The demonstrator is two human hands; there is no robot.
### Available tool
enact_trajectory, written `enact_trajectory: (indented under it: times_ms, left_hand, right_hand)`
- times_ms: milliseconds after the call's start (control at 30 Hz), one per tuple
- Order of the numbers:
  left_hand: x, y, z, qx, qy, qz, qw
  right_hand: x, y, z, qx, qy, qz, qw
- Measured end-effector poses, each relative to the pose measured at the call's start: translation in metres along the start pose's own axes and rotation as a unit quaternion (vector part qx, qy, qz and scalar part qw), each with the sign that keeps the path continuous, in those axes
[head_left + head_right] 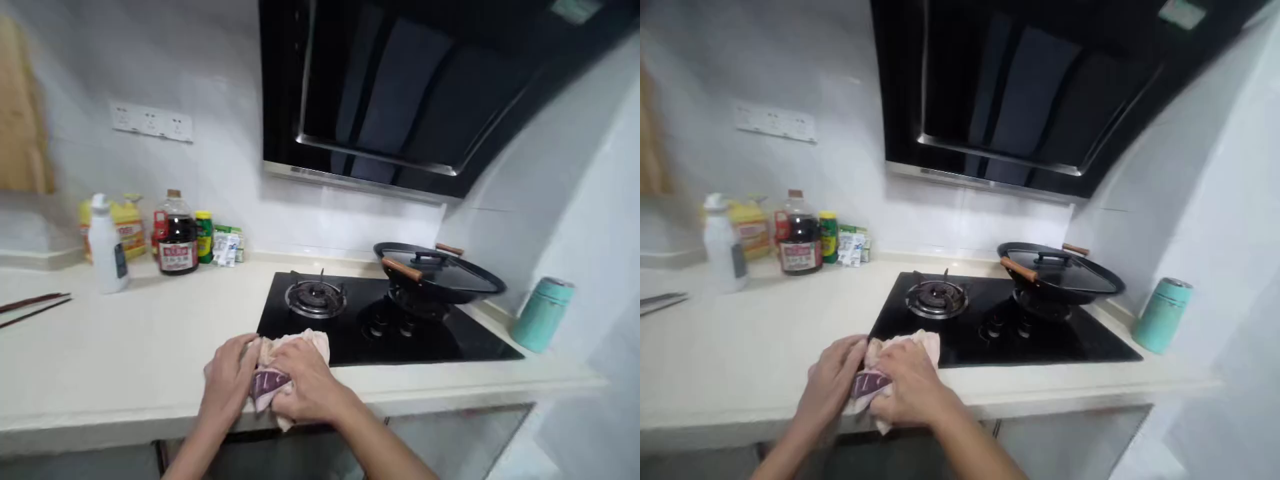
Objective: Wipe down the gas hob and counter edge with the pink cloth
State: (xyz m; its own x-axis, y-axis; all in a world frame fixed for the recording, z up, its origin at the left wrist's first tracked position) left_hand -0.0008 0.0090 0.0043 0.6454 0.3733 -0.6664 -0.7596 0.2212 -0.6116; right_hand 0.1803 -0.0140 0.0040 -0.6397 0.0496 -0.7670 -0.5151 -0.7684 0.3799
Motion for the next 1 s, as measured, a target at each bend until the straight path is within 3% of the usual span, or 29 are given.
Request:
enact_trajectory:
  times_ms: [167, 400, 467, 567, 700, 767, 833, 900, 1000]
  left_hand:
    - [-0.001, -0.004, 0.002, 0.01, 0.011, 0.045, 0.999]
    - [0.0, -0.008, 0.002, 0.03, 0.043, 0.078, 0.996]
    - [0.0, -0.011, 0.0, 0.045, 0.049, 0.088, 0.994]
    - [0.001, -0.015, -0.004, 0.06, 0.053, 0.092, 0.993]
    - [0.002, -0.017, -0.007, 0.079, 0.042, 0.09, 0.992]
    - [0.003, -0.016, -0.008, 0.087, 0.032, 0.089, 0.992]
    - [0.004, -0.014, -0.009, 0.094, 0.025, 0.088, 0.991]
    - [0.006, -0.012, -0.009, 0.102, 0.017, 0.088, 0.991]
    - [0.008, -0.009, -0.01, 0.118, 0.003, 0.087, 0.989]
  right_hand:
    - [-0.037, 0.001, -0.04, 0.067, -0.059, 0.0, 0.996]
    - [-0.103, -0.015, -0.14, 0.242, -0.176, -0.067, 0.952]
    - [-0.124, -0.021, -0.163, 0.302, -0.204, -0.077, 0.928]
    - [-0.15, -0.033, -0.182, 0.391, -0.258, 0.009, 0.883]
    - [-0.174, -0.056, -0.181, 0.469, -0.382, 0.111, 0.788]
    - [-0.181, -0.068, -0.173, 0.476, -0.424, 0.138, 0.758]
    - [-0.184, -0.078, -0.164, 0.467, -0.415, 0.168, 0.762]
    - [-0.185, -0.087, -0.156, 0.463, -0.374, 0.165, 0.786]
    - [-0.185, -0.102, -0.145, 0.48, -0.318, 0.073, 0.814]
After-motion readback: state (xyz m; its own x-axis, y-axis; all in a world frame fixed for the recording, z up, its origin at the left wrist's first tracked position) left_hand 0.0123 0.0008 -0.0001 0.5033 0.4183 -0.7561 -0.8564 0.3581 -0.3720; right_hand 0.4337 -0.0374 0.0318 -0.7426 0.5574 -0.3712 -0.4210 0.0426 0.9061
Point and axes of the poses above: each hand's wrist, its own z-axis towards the middle knuckle, its own x-axis out of the palm, y = z × x, the point moved 1 cm from there along z, towards the middle knuckle, and after that the axes turned 15 degrees about z, right-handed, at the moved point
